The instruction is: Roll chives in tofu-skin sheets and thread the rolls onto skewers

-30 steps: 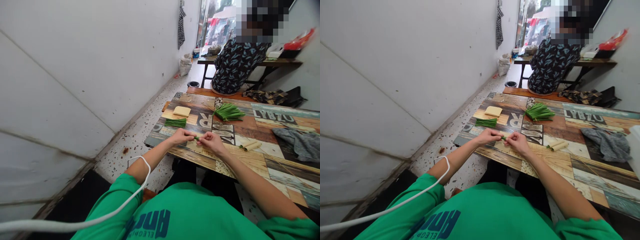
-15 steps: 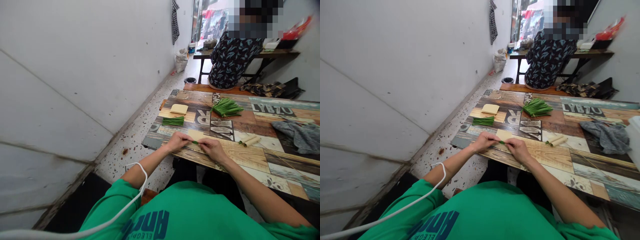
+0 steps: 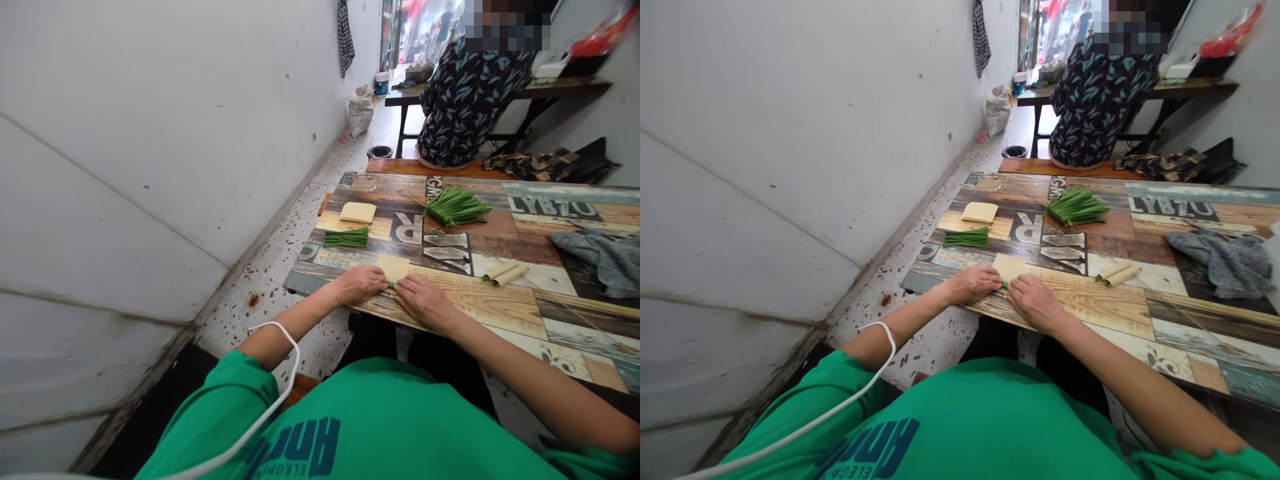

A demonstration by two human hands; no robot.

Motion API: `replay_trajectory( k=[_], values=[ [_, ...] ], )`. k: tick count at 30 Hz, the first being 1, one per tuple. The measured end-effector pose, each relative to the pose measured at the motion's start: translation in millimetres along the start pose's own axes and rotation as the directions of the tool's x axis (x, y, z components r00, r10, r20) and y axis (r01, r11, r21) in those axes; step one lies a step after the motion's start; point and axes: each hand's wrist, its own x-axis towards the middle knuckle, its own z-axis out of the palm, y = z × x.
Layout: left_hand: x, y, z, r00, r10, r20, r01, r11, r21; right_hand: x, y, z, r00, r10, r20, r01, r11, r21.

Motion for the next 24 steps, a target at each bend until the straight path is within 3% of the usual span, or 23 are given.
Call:
replay_trajectory(
  k=[6,9,12,15,18,24],
  values=[
    [6.8,5.3,-12.6,0.991,0.131,0.003,-0.131,0.990,0.055,6.4,0.5,1.5,0.999,0.002,0.045,0.002,0.996,-0.084],
    [6.1,3.9,-5.6,0.992,0.104,-0.070,-0.099,0.993,0.071,6.8,3.0,3.6,0.996,0.078,-0.035,-0.075,0.994,0.083],
    [4.3,1.2,2.2,0.991,0.046,-0.129,-0.041,0.998,0.048,5.2,6.6,5.8,0.973,0.204,-0.109,-0.162,0.938,0.305],
    [3.1,1.0,4.9,0.987,-0.014,-0.159,0.014,1.000,-0.006,3.7,10.7,6.9,0.939,0.338,-0.070,-0.266,0.839,0.475],
    [3.5,4.3,3.2,0.979,-0.091,-0.180,0.085,0.995,-0.042,4.3,11.9,4.3,0.919,0.394,0.018,-0.342,0.772,0.536],
    [10.6,10.9,-2.3,0.971,-0.198,-0.137,0.188,0.979,-0.084,8.8,3.4,-1.4,0.960,0.280,-0.022,-0.256,0.907,0.335]
  ],
)
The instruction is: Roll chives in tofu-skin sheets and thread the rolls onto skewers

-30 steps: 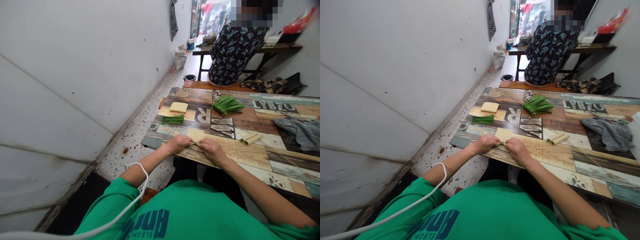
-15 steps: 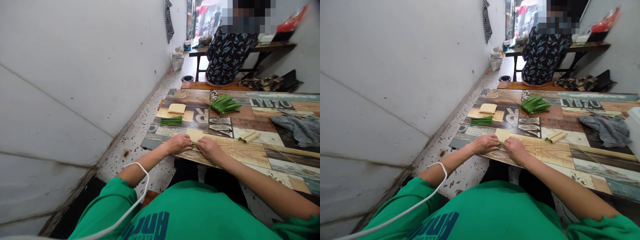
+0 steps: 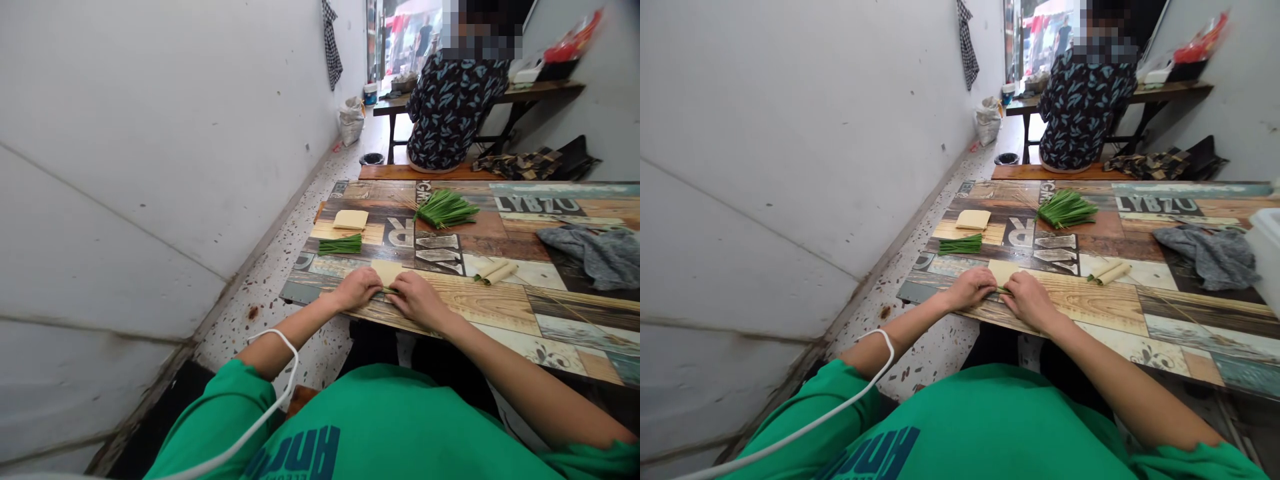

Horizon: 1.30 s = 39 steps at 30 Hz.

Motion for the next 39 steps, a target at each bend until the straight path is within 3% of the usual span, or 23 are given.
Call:
replay_trajectory(
  k=[4,9,16,24,28,33,37,39],
  values=[
    [4.0,-0.6,-0.5,0.993,-0.115,0.029,0.116,0.993,-0.015,4.7,4.9,4.7,0.995,0.097,0.002,-0.096,0.990,0.106],
    [-0.9,-0.6,0.2,0.979,-0.203,0.002,0.203,0.978,0.049,16.7,10.8,1.6,0.964,0.240,0.112,-0.259,0.942,0.214],
    [-14.4,0.3,2.6,0.993,0.112,-0.023,-0.097,0.933,0.346,29.0,5.8,-8.0,0.916,0.350,0.197,-0.382,0.911,0.154],
    [-12.7,1.2,12.7,0.987,0.133,-0.088,-0.076,0.876,0.476,29.6,6.4,-6.2,0.901,0.376,0.216,-0.408,0.904,0.128],
    [-10.9,5.8,17.0,0.988,0.095,-0.124,-0.032,0.899,0.436,29.7,8.3,-4.0,0.907,0.369,0.204,-0.398,0.909,0.124],
    [-3.4,7.6,11.5,0.999,-0.036,-0.034,0.045,0.945,0.324,26.0,11.0,-3.7,0.928,0.323,0.186,-0.348,0.930,0.120],
    [7.3,9.0,1.9,0.988,-0.134,0.071,0.112,0.961,0.254,15.7,7.5,-6.9,0.992,0.109,0.055,-0.110,0.994,0.009],
    [12.0,9.5,-1.6,0.980,-0.173,0.097,0.148,0.963,0.227,10.4,3.5,-6.4,1.000,-0.025,-0.011,0.023,0.994,-0.107]
  ],
)
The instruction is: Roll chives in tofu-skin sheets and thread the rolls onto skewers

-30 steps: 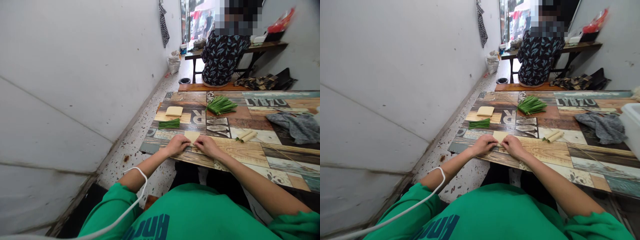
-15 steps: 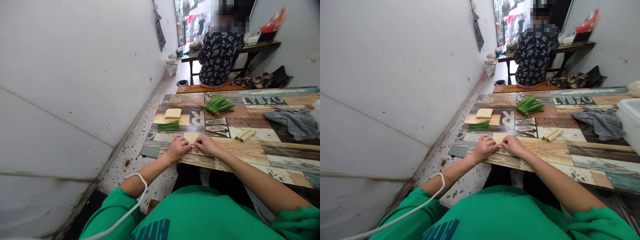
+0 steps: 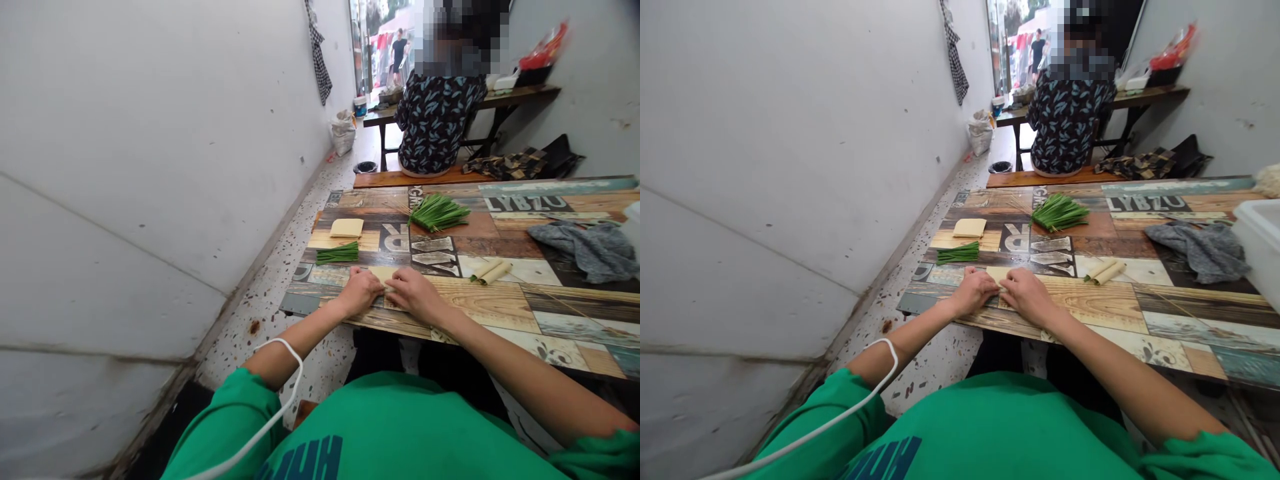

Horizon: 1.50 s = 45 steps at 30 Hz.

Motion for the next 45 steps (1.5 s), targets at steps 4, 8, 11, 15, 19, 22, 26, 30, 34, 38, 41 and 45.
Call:
replay_trajectory(
  k=[4,8,11,15,19,22,26,30,34,38,41,45],
  values=[
    [5.0,-1.2,-4.1,0.998,-0.045,0.035,0.046,0.998,-0.030,-4.1,-6.2,8.3,0.993,-0.121,-0.012,0.118,0.983,-0.143],
    [6.5,-3.5,-4.6,0.997,-0.051,0.054,0.054,0.997,-0.053,-3.9,-6.2,17.1,0.993,-0.117,-0.029,0.110,0.975,-0.191],
    [6.8,-4.5,-4.3,0.996,-0.067,0.056,0.071,0.994,-0.079,-5.4,-5.6,18.4,0.993,-0.113,-0.037,0.103,0.974,-0.203],
    [6.9,-6.6,-1.8,0.994,-0.101,0.048,0.106,0.987,-0.123,-6.7,-4.6,17.8,0.994,-0.108,-0.013,0.103,0.974,-0.203],
    [1.6,-8.2,3.5,0.984,-0.179,0.009,0.178,0.969,-0.171,-4.2,-2.3,16.1,0.989,-0.141,0.044,0.147,0.968,-0.201],
    [-7.9,-6.3,6.7,0.974,-0.202,-0.099,0.191,0.976,-0.109,-0.1,-0.9,12.7,0.986,-0.141,0.083,0.155,0.969,-0.190],
    [-17.7,-2.1,9.3,0.979,-0.035,-0.200,0.050,0.996,0.070,6.8,1.3,9.0,0.986,-0.100,0.130,0.120,0.981,-0.150],
    [-16.2,-1.7,11.7,0.984,0.029,-0.174,-0.005,0.990,0.137,11.5,4.6,8.3,0.984,-0.070,0.164,0.088,0.991,-0.102],
    [-9.6,-3.4,8.7,0.993,0.043,-0.106,-0.030,0.992,0.124,8.2,2.7,6.8,0.990,-0.085,0.115,0.097,0.991,-0.097],
    [-2.1,-4.6,-0.4,0.999,0.009,-0.034,-0.007,0.997,0.075,3.0,-2.1,4.6,0.993,-0.103,0.050,0.109,0.985,-0.136],
    [0.7,-5.1,-5.8,1.000,-0.017,0.004,0.016,0.999,0.044,5.4,-0.9,5.1,0.991,-0.107,0.082,0.117,0.985,-0.129],
    [-2.7,-4.9,-4.1,0.996,-0.062,-0.069,0.065,0.997,0.038,14.4,5.4,6.8,0.987,-0.056,0.149,0.066,0.996,-0.065]
  ],
)
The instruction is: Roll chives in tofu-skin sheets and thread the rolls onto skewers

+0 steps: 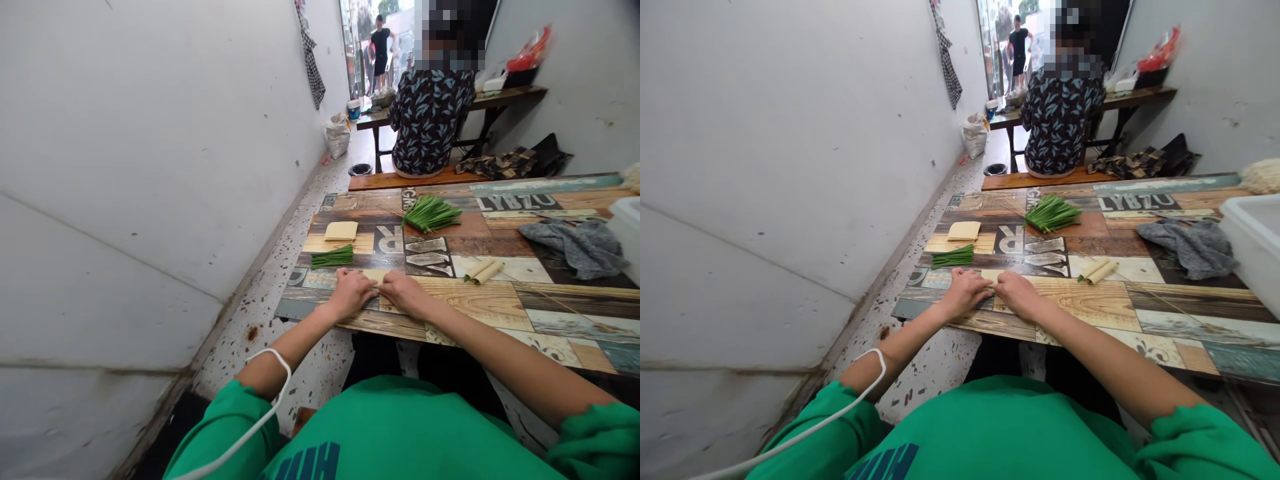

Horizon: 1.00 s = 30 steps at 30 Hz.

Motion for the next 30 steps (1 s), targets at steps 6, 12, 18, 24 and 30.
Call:
replay_trajectory(
  k=[6,12,18,24,30],
  values=[
    [-5.8,0.8,8.3,0.996,0.054,-0.074,-0.052,0.998,0.032,5.0,3.6,-3.1,0.997,0.044,0.056,-0.049,0.995,0.090],
    [10.6,-4.6,0.8,0.999,0.014,0.052,-0.011,0.999,-0.051,6.2,5.4,-4.0,0.996,0.081,0.028,-0.083,0.989,0.121],
    [32.7,-9.3,-13.3,0.965,-0.064,0.253,0.100,0.986,-0.132,-2.9,4.4,9.7,0.984,-0.156,-0.080,0.136,0.968,-0.211],
    [25.1,-4.1,-12.0,0.960,-0.160,0.231,0.195,0.971,-0.137,-6.6,9.1,13.1,0.967,-0.209,-0.146,0.160,0.943,-0.293],
    [1.6,1.9,3.4,0.999,-0.019,-0.028,0.019,1.000,0.016,1.3,12.7,3.8,0.987,-0.112,-0.117,0.085,0.973,-0.215]
  ],
)
